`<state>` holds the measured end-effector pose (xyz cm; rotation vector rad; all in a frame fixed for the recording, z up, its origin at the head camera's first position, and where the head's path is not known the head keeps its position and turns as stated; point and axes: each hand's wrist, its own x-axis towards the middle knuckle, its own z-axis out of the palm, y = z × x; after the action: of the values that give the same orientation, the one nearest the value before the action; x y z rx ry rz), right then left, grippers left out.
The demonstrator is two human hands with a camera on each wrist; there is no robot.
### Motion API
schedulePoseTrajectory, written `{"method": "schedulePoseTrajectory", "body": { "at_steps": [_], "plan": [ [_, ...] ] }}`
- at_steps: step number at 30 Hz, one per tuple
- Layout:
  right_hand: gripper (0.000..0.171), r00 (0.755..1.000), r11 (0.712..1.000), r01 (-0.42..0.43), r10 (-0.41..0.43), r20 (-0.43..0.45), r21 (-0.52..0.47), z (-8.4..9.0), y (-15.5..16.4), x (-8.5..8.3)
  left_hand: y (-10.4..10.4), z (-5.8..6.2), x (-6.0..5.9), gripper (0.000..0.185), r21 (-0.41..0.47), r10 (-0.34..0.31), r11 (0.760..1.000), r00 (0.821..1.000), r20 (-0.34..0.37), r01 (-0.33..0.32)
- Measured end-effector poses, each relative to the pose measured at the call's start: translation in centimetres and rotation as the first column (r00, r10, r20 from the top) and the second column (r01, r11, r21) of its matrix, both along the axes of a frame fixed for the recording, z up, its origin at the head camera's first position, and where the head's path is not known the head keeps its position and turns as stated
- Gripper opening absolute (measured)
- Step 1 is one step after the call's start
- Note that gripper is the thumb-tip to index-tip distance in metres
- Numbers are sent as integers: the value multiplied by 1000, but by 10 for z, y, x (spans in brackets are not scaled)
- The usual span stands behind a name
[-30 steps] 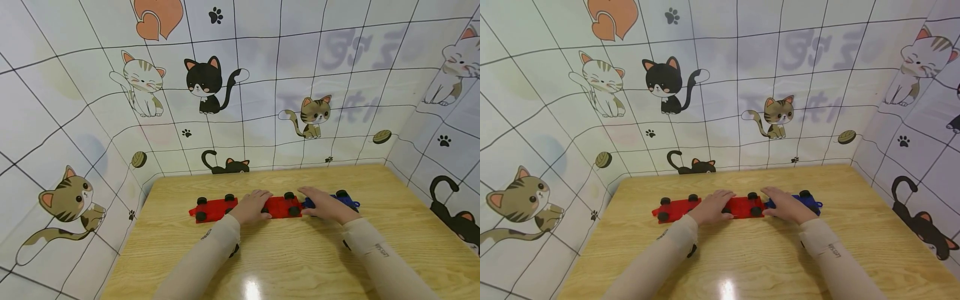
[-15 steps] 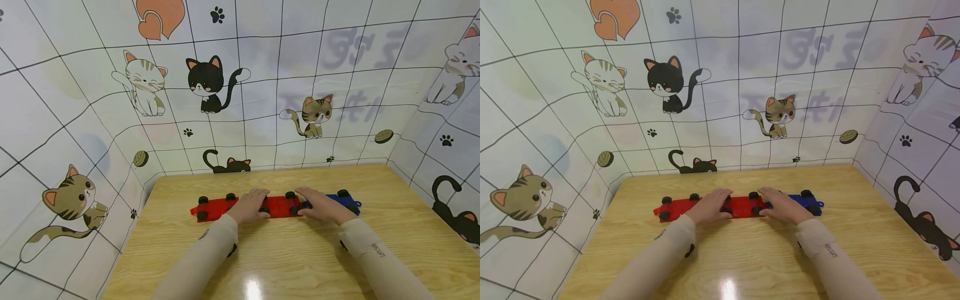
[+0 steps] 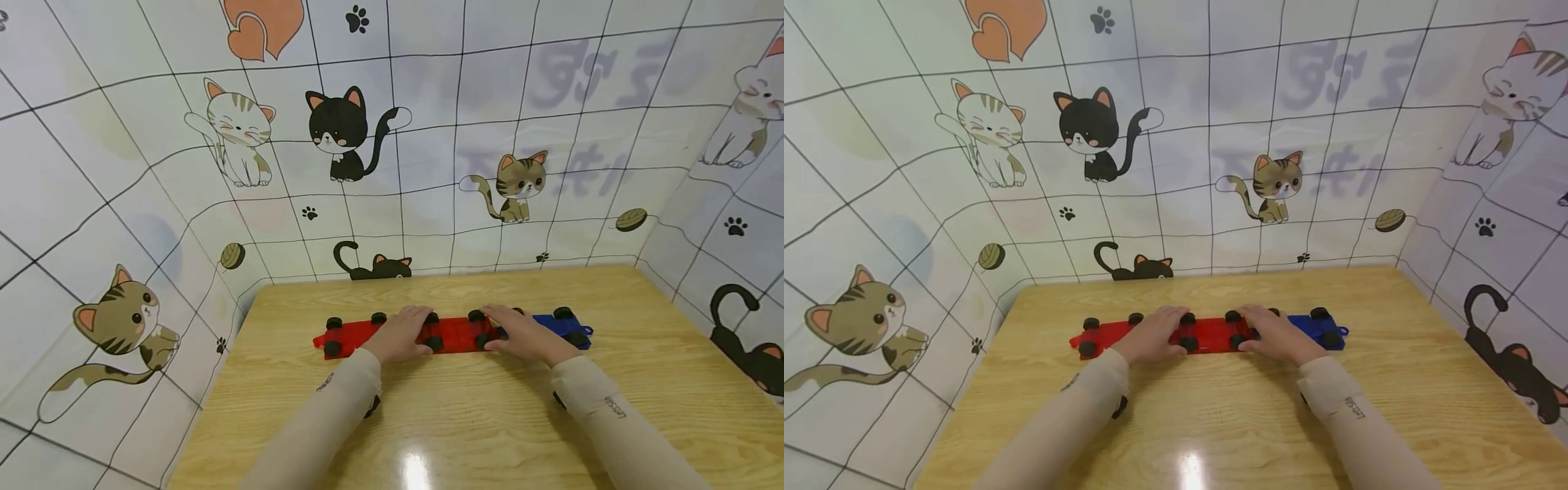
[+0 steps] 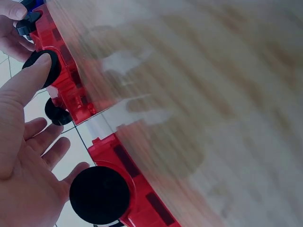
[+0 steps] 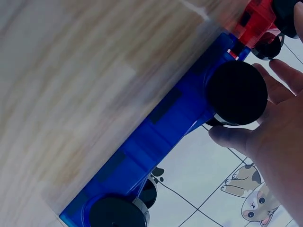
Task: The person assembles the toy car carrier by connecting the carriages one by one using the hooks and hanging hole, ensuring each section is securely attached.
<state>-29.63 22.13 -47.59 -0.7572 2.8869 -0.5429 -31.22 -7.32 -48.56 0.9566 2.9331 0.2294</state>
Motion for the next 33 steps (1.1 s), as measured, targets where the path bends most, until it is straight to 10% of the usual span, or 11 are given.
{"method": "schedulePoseTrajectory", "body": {
  "at_steps": [33],
  "plan": [
    [77, 999, 999, 8, -7, -45, 32, 1, -22, -4, -19, 4, 1, 83, 33, -31, 999, 999, 8, 31]
  ]
}}
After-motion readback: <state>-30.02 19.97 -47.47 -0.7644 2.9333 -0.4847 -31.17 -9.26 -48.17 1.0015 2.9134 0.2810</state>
